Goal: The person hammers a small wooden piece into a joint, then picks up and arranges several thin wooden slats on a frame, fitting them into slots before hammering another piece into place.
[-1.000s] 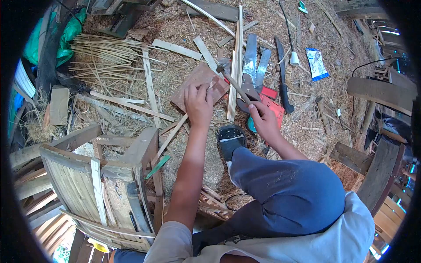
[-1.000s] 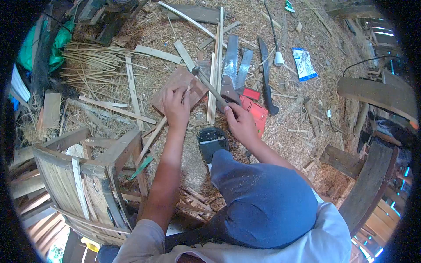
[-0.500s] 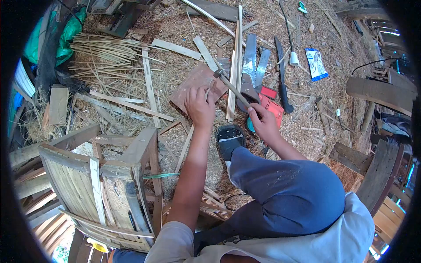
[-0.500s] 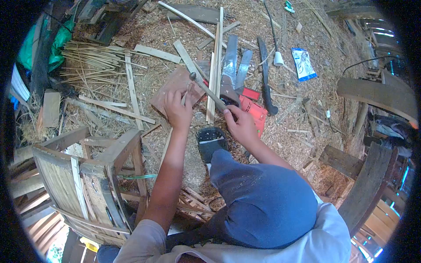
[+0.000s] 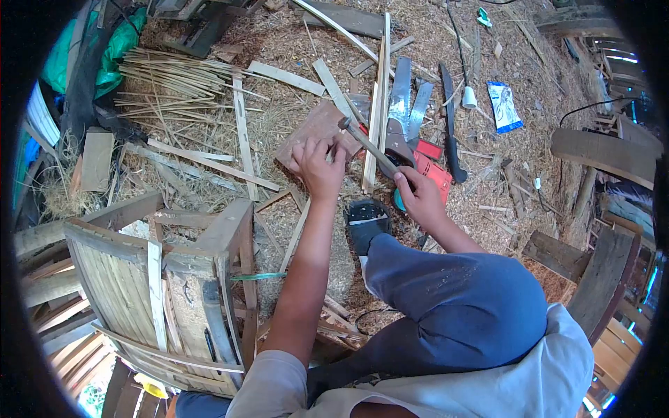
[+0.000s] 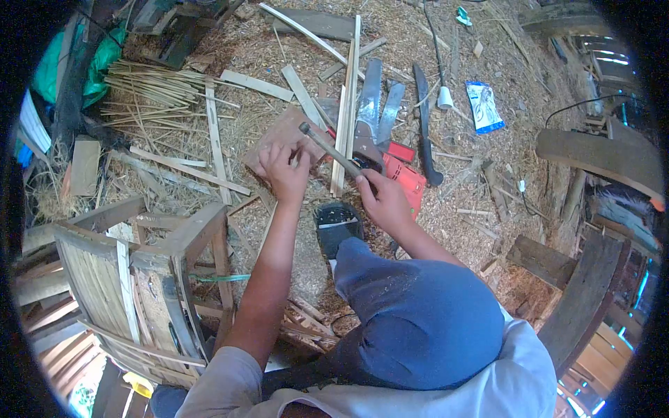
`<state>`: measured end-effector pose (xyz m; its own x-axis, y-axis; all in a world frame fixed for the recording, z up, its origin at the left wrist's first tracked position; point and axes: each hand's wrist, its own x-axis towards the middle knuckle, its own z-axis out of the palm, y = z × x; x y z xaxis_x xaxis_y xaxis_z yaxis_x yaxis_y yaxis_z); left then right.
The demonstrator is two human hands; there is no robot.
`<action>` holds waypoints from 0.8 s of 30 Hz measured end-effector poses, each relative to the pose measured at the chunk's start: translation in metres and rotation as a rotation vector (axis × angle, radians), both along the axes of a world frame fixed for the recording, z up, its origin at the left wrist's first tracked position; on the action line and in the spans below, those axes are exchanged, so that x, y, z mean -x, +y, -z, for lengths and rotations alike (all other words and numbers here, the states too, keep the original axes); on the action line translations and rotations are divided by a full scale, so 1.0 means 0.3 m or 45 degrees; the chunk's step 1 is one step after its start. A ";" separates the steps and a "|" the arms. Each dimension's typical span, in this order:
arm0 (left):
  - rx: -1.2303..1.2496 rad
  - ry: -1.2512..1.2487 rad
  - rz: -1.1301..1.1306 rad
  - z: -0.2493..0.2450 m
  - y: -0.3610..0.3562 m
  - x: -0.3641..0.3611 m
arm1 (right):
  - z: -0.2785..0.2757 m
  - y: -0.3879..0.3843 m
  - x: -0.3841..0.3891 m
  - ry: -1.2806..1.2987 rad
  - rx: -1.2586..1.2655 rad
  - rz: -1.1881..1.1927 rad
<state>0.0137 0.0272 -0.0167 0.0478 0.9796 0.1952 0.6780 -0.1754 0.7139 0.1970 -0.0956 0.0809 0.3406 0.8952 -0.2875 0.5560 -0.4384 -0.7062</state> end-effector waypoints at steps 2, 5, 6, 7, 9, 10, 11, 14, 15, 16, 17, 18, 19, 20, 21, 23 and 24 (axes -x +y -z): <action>-0.002 -0.029 0.006 -0.001 0.001 0.000 | -0.004 0.002 -0.002 0.002 0.037 -0.015; 0.043 -0.027 0.016 0.005 0.004 0.004 | -0.025 0.009 0.001 -0.004 0.067 -0.019; 0.068 -0.018 0.021 0.012 0.003 0.006 | -0.037 0.012 0.005 -0.006 0.075 -0.017; 0.070 -0.024 0.016 0.020 0.003 0.008 | -0.050 0.017 0.010 0.001 0.004 -0.031; 0.074 -0.039 0.007 0.032 0.005 0.004 | -0.072 0.028 0.024 0.013 -0.137 -0.059; 0.042 -0.040 0.011 0.036 0.005 0.003 | -0.074 0.028 0.025 -0.001 -0.154 -0.071; 0.008 -0.040 0.014 0.039 0.006 0.003 | -0.075 0.030 0.026 -0.015 -0.173 -0.083; -0.007 -0.046 0.010 0.006 0.007 0.000 | -0.052 0.021 0.008 -0.039 0.014 -0.059; 0.004 -0.050 0.009 0.001 0.003 -0.001 | -0.057 0.024 0.007 -0.046 0.119 -0.038; 0.019 -0.037 0.006 -0.002 0.003 0.000 | -0.063 0.026 0.009 -0.006 0.117 -0.011; 0.034 -0.025 0.004 -0.005 0.005 0.000 | -0.072 0.029 0.011 0.032 0.115 0.017; 0.050 -0.014 0.005 0.002 0.003 -0.001 | -0.091 0.036 0.017 0.071 0.113 0.048; 0.060 -0.030 0.014 0.010 0.001 0.000 | -0.108 0.044 0.024 0.052 0.053 0.032; 0.068 -0.045 0.023 0.017 0.002 0.003 | -0.123 0.056 0.033 0.036 -0.009 0.015; 0.075 -0.058 0.030 0.023 0.003 0.008 | -0.130 0.064 0.039 0.021 -0.073 -0.003; 0.013 -0.032 0.020 0.030 -0.001 0.005 | -0.105 0.053 0.039 -0.050 -0.099 -0.051; -0.018 -0.020 0.014 0.027 0.001 0.005 | -0.093 0.048 0.037 -0.086 -0.112 -0.076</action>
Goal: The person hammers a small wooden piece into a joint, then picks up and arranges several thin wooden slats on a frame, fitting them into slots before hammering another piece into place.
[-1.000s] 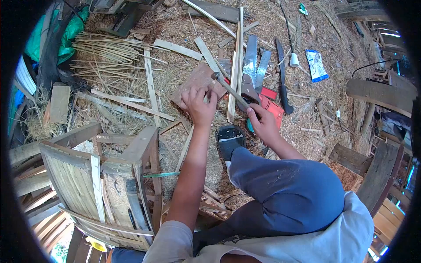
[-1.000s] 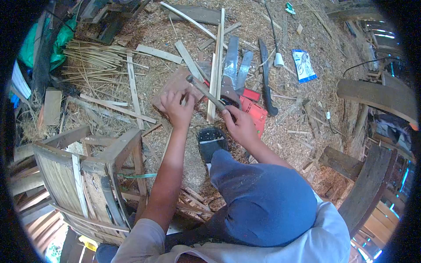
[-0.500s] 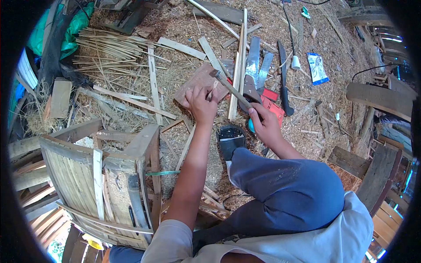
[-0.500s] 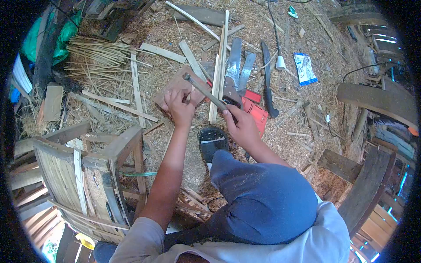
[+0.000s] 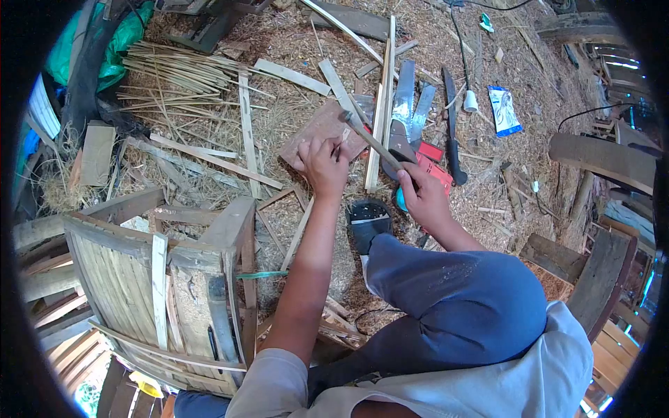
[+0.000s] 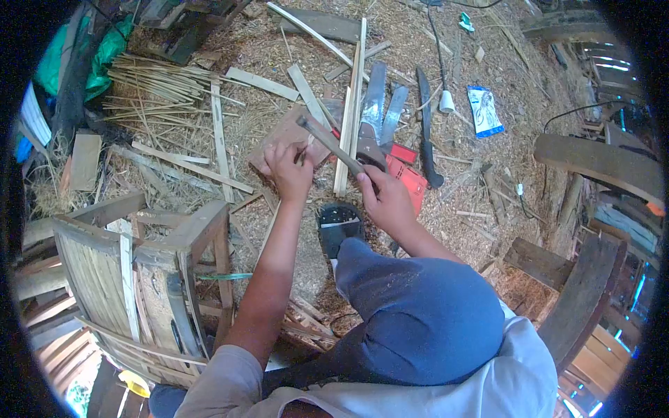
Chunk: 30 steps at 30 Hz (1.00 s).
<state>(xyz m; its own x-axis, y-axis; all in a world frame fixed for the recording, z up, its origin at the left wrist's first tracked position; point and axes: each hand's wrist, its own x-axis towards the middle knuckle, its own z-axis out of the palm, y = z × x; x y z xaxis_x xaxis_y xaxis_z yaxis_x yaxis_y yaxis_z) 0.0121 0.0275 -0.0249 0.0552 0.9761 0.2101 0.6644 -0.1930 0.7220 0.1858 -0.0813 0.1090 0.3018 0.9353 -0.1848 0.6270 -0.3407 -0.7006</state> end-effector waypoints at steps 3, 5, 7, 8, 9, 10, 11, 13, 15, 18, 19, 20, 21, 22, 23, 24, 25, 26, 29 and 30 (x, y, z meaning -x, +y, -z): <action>0.008 -0.005 0.007 -0.002 0.002 0.000 | 0.003 -0.012 -0.022 -0.004 0.311 0.013; 0.047 -0.017 0.021 0.002 0.007 0.004 | -0.006 -0.011 -0.013 0.029 0.205 0.028; 0.072 -0.042 0.028 0.015 -0.008 0.005 | -0.029 -0.011 0.008 0.062 0.090 0.033; 0.068 -0.066 0.019 0.018 -0.006 0.001 | -0.042 0.000 0.015 0.072 0.016 0.023; 0.059 -0.092 0.008 0.017 0.000 -0.001 | -0.049 0.011 0.019 0.082 -0.061 0.010; 0.016 -0.098 0.011 0.014 0.006 -0.002 | -0.040 0.012 0.012 0.049 0.024 0.004; -0.026 -0.104 0.011 0.012 0.009 -0.003 | -0.016 0.003 -0.004 0.016 0.111 -0.003; -0.054 -0.082 -0.001 -0.002 0.009 -0.005 | 0.037 -0.018 -0.031 0.004 0.197 0.029; -0.025 -0.024 -0.018 -0.012 0.003 -0.008 | 0.052 -0.021 -0.032 0.049 0.198 0.118; 0.026 -0.013 -0.006 -0.005 0.000 -0.004 | -0.024 0.010 -0.013 0.089 0.119 0.091; 0.027 -0.014 -0.008 -0.004 -0.002 -0.007 | -0.036 0.013 -0.006 0.070 0.078 0.066; 0.025 -0.013 -0.013 -0.005 -0.005 -0.007 | -0.045 0.016 0.003 0.053 0.036 0.038; 0.022 -0.013 -0.021 -0.001 -0.005 -0.006 | -0.049 0.020 0.009 0.036 -0.009 0.008; -0.004 0.012 -0.018 0.005 0.000 -0.002 | -0.029 0.015 0.003 0.021 0.114 0.013; -0.029 0.036 -0.018 0.011 0.002 -0.001 | 0.010 0.000 -0.011 0.005 0.238 0.018; -0.052 0.058 -0.018 0.004 0.007 -0.002 | 0.019 0.001 -0.014 -0.013 0.363 0.022; -0.022 0.041 -0.015 -0.001 0.009 -0.002 | 0.025 -0.003 -0.017 0.013 0.327 0.050; 0.011 0.024 -0.012 -0.006 0.007 -0.002 | 0.028 -0.009 -0.019 0.039 0.294 0.077; 0.081 0.025 0.005 -0.004 -0.005 -0.001 | -0.016 0.009 -0.007 0.045 0.137 0.070; 0.092 0.034 0.012 -0.002 -0.003 0.000 | -0.031 0.019 -0.003 0.035 0.068 0.052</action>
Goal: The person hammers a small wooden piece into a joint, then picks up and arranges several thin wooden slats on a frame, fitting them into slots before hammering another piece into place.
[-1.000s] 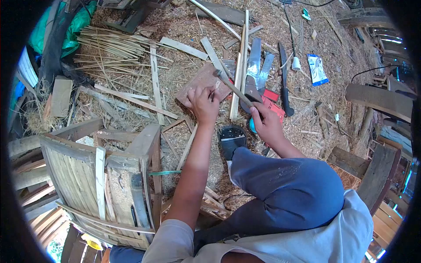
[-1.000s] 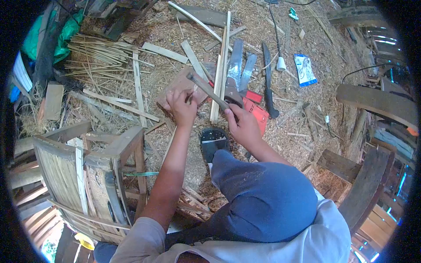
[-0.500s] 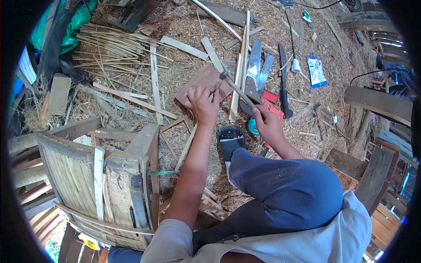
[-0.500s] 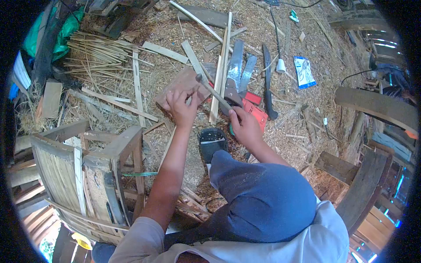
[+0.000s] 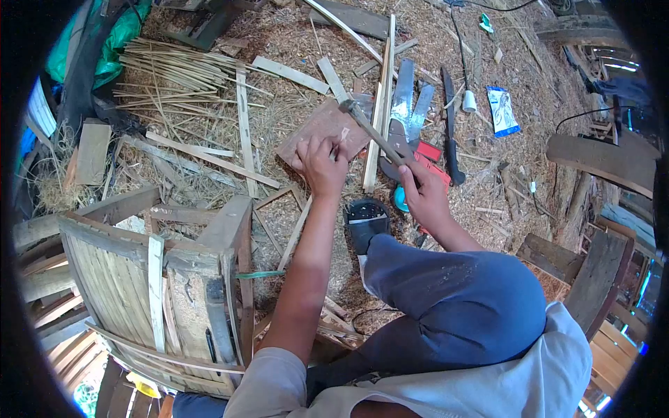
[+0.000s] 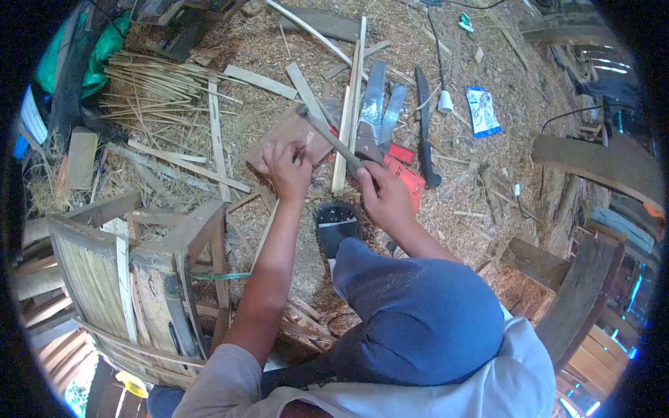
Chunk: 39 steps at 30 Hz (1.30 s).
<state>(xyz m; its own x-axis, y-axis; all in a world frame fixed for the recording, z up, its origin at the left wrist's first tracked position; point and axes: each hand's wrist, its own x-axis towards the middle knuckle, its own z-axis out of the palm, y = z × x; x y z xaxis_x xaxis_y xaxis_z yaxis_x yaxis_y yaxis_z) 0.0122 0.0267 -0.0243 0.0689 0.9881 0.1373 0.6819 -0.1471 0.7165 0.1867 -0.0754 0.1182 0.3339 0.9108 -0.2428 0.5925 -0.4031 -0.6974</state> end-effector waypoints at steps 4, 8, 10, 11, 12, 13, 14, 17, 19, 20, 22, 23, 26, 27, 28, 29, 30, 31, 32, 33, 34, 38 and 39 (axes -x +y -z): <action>-0.021 -0.019 -0.015 -0.004 0.001 -0.001 | 0.054 -0.021 0.001 -0.007 -0.018 -0.047; -0.057 -0.030 0.001 -0.026 0.008 -0.002 | 0.068 -0.024 -0.012 0.008 0.139 -0.005; -0.088 -0.026 0.011 -0.028 0.000 -0.006 | 0.060 -0.033 -0.002 0.027 -0.010 0.014; -0.094 -0.015 0.013 -0.031 0.003 -0.006 | 0.060 -0.031 0.001 0.031 -0.099 0.015; -0.101 -0.002 0.014 -0.026 0.005 -0.003 | 0.060 -0.028 0.004 0.036 -0.189 0.014; -0.068 -0.002 0.013 -0.017 0.005 0.000 | 0.067 -0.029 -0.001 0.002 -0.059 -0.017; -0.034 -0.004 0.010 -0.006 0.004 0.001 | 0.078 -0.034 -0.015 -0.034 0.071 -0.050; -0.014 -0.073 0.011 0.005 0.007 -0.001 | 0.078 -0.040 -0.020 -0.022 0.152 -0.049; -0.023 -0.081 0.010 0.005 0.003 0.005 | 0.069 -0.042 -0.004 0.022 0.039 -0.015; -0.027 -0.061 0.005 0.005 0.000 0.003 | 0.063 -0.041 0.007 0.035 -0.053 0.000; -0.031 -0.039 0.010 0.004 0.000 -0.002 | 0.065 -0.040 0.004 0.012 -0.091 -0.020; -0.030 -0.033 0.016 0.004 0.001 0.000 | 0.082 -0.043 -0.010 -0.020 -0.035 -0.058; -0.021 0.013 -0.007 -0.006 0.003 0.001 | 0.097 -0.044 -0.023 -0.058 0.147 -0.063; -0.016 0.031 -0.022 -0.009 0.003 -0.003 | 0.090 -0.037 -0.022 -0.064 0.212 -0.046; -0.035 0.025 -0.021 -0.010 0.005 -0.002 | 0.081 -0.035 -0.017 -0.050 0.143 -0.039; -0.051 0.018 -0.016 -0.010 0.005 0.000 | 0.068 -0.037 -0.010 -0.037 0.075 -0.029; -0.066 0.010 -0.011 -0.004 0.001 -0.003 | 0.053 -0.035 -0.003 -0.026 0.008 -0.018; -0.066 0.015 -0.013 0.001 -0.001 -0.006 | 0.046 -0.035 0.001 -0.018 -0.066 -0.025; -0.068 0.023 -0.015 0.005 -0.002 -0.005 | 0.041 -0.035 0.008 -0.007 -0.143 -0.032; -0.072 0.032 -0.018 0.004 -0.001 -0.001 | 0.039 -0.033 0.014 0.004 -0.221 -0.039; -0.063 0.026 -0.009 0.001 0.002 0.000 | 0.050 -0.033 0.006 -0.016 -0.043 -0.054; -0.080 0.010 -0.002 -0.025 0.006 -0.002 | 0.070 -0.035 -0.012 -0.029 0.240 -0.033; -0.094 0.011 -0.003 -0.020 0.002 -0.002 | 0.061 -0.035 -0.007 -0.011 0.208 -0.004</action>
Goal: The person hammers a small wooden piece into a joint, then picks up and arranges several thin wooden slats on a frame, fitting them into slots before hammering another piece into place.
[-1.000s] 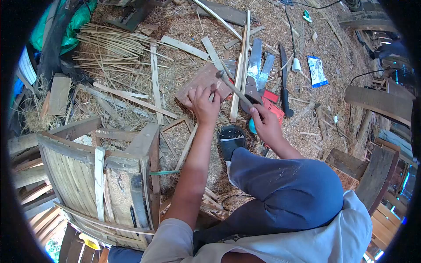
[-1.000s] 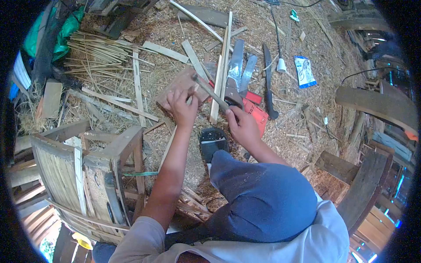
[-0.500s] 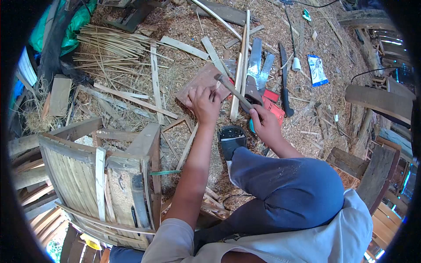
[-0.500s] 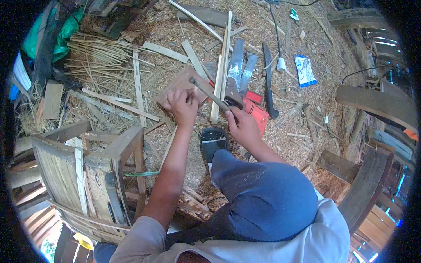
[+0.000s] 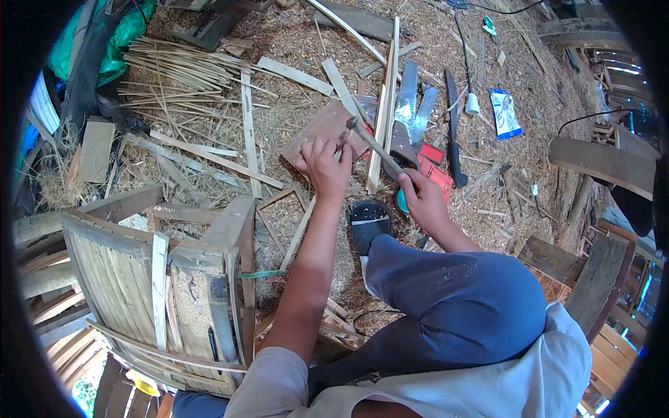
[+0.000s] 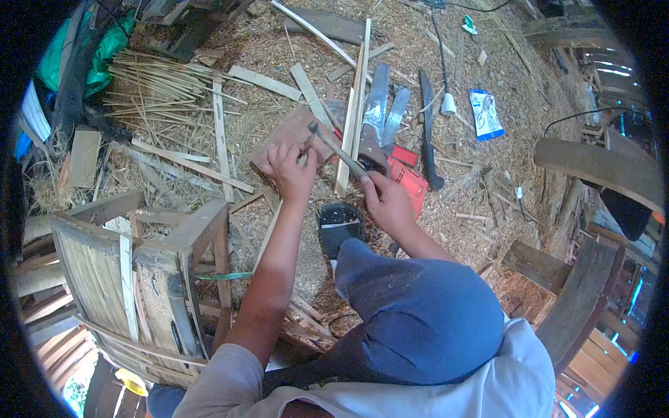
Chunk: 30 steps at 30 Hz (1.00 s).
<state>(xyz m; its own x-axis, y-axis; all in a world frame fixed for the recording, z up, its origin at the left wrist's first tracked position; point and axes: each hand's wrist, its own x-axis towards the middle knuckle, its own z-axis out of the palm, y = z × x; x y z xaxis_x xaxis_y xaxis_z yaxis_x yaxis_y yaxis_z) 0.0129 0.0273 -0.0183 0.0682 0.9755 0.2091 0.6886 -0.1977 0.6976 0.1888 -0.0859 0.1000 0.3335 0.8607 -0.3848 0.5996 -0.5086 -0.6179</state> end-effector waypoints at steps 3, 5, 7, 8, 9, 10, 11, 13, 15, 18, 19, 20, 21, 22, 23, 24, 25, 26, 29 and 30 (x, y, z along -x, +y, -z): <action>0.072 -0.090 0.009 0.020 0.001 0.001 | -0.026 0.005 0.020 0.033 -0.309 -0.008; 0.058 -0.089 -0.004 0.020 -0.004 -0.003 | -0.016 -0.001 0.019 0.015 -0.320 -0.039; 0.052 -0.075 -0.008 0.004 0.001 -0.003 | 0.013 -0.007 0.006 0.010 -0.210 -0.038; 0.058 -0.062 -0.005 -0.002 0.000 -0.002 | 0.040 -0.017 -0.012 0.011 -0.089 -0.021; 0.066 -0.048 -0.001 -0.004 0.001 -0.001 | 0.039 -0.010 -0.013 0.013 0.034 -0.002; 0.066 -0.051 0.000 -0.003 0.006 0.000 | 0.036 -0.007 -0.014 0.028 -0.015 0.014; 0.070 -0.052 0.007 0.000 0.007 0.004 | 0.031 -0.014 -0.012 0.045 -0.059 0.035; 0.084 -0.059 0.017 0.013 -0.004 0.002 | 0.010 -0.020 -0.003 0.052 -0.159 0.050; 0.088 -0.061 0.011 0.020 -0.001 0.004 | 0.005 -0.009 0.007 0.042 -0.287 0.025; 0.037 -0.054 -0.014 0.022 -0.002 -0.001 | 0.011 -0.001 0.022 0.062 -0.415 0.015; -0.008 -0.059 -0.007 0.025 0.001 -0.001 | 0.021 -0.006 0.017 0.042 -0.359 -0.001; -0.054 -0.064 -0.003 0.029 0.006 -0.002 | 0.039 -0.016 0.005 0.023 -0.303 -0.017; -0.097 -0.068 0.002 0.029 0.008 -0.001 | 0.049 -0.022 -0.004 0.004 -0.245 -0.034; -0.069 -0.078 0.001 0.029 0.007 -0.002 | 0.058 -0.027 -0.016 0.017 -0.180 -0.011; -0.039 -0.087 0.004 0.031 0.004 -0.003 | 0.068 -0.033 -0.028 0.030 -0.115 0.015; -0.008 -0.097 0.008 0.028 0.003 -0.005 | 0.060 -0.027 -0.029 0.042 -0.048 0.042; 0.033 -0.075 0.010 0.026 0.001 -0.003 | 0.053 -0.023 -0.025 0.062 -0.111 0.050; 0.075 -0.052 0.014 0.022 -0.002 0.002 | 0.044 -0.022 -0.016 0.082 -0.173 0.061; 0.059 -0.017 0.018 0.027 -0.008 -0.001 | -0.009 0.003 0.020 0.081 -0.362 0.021; 0.028 -0.009 0.014 0.021 -0.006 0.001 | -0.016 0.010 0.029 0.074 -0.426 -0.007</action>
<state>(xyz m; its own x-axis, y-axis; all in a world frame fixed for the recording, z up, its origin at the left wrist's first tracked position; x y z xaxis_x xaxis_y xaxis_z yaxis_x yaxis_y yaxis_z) 0.0126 0.0255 -0.0246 0.0773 0.9792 0.1878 0.6818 -0.1893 0.7067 0.1802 -0.0829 0.1049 0.3145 0.9441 -0.0989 0.5606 -0.2688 -0.7833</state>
